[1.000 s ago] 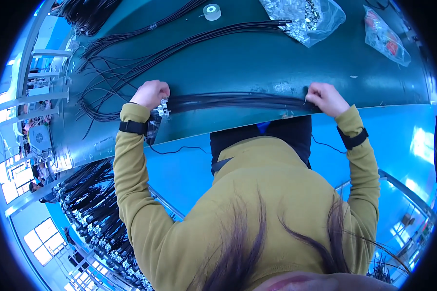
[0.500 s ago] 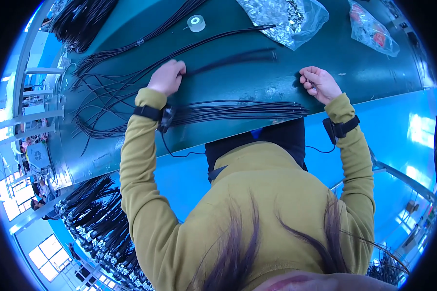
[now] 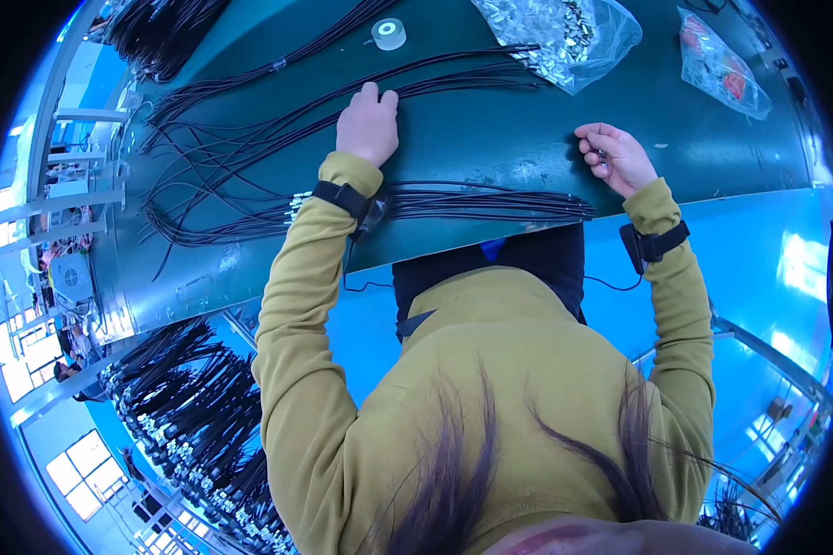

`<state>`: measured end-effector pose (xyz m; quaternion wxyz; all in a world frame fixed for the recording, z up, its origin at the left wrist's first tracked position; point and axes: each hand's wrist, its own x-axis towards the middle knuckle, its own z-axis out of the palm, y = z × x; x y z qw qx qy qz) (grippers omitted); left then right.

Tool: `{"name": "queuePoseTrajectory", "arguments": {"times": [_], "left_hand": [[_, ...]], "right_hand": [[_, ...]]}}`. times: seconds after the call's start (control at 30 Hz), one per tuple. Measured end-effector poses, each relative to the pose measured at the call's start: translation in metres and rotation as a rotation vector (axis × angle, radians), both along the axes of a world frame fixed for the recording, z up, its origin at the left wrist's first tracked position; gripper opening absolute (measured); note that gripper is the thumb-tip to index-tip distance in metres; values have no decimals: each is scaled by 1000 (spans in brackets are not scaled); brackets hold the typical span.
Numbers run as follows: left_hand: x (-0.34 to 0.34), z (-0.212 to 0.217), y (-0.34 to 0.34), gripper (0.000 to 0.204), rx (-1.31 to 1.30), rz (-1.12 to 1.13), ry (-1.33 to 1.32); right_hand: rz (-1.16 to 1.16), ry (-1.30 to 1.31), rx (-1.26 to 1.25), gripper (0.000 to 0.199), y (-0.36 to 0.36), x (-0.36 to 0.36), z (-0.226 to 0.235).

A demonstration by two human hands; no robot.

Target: The person spreads out a bundle of wires on the table, picks up metal connectors from a plastic bag, and attaches a connector to the end of each wire by hand.

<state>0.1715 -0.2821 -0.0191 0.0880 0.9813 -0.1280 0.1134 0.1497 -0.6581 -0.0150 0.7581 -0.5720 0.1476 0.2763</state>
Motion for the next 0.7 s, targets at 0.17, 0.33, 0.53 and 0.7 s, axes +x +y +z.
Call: {"name": "queuePoseTrajectory", "arguments": {"times": [0.17,0.33,0.53,0.7], "left_hand": [[-9,19,8,19,-10,-123,303],[4,5,22,26,150,-190,-31],[-4,13,17,23,222,-198,187],[-42,37,8,19,134,-309,366]], "right_hand": [[-12,-4,23,15,-6,-1,-5],[-7,-13,17,15,-7,1,-8],[-15,-21,4,16,-6,-1,-9],[-49,-19,-1,17,-6,-2,-11]]}}
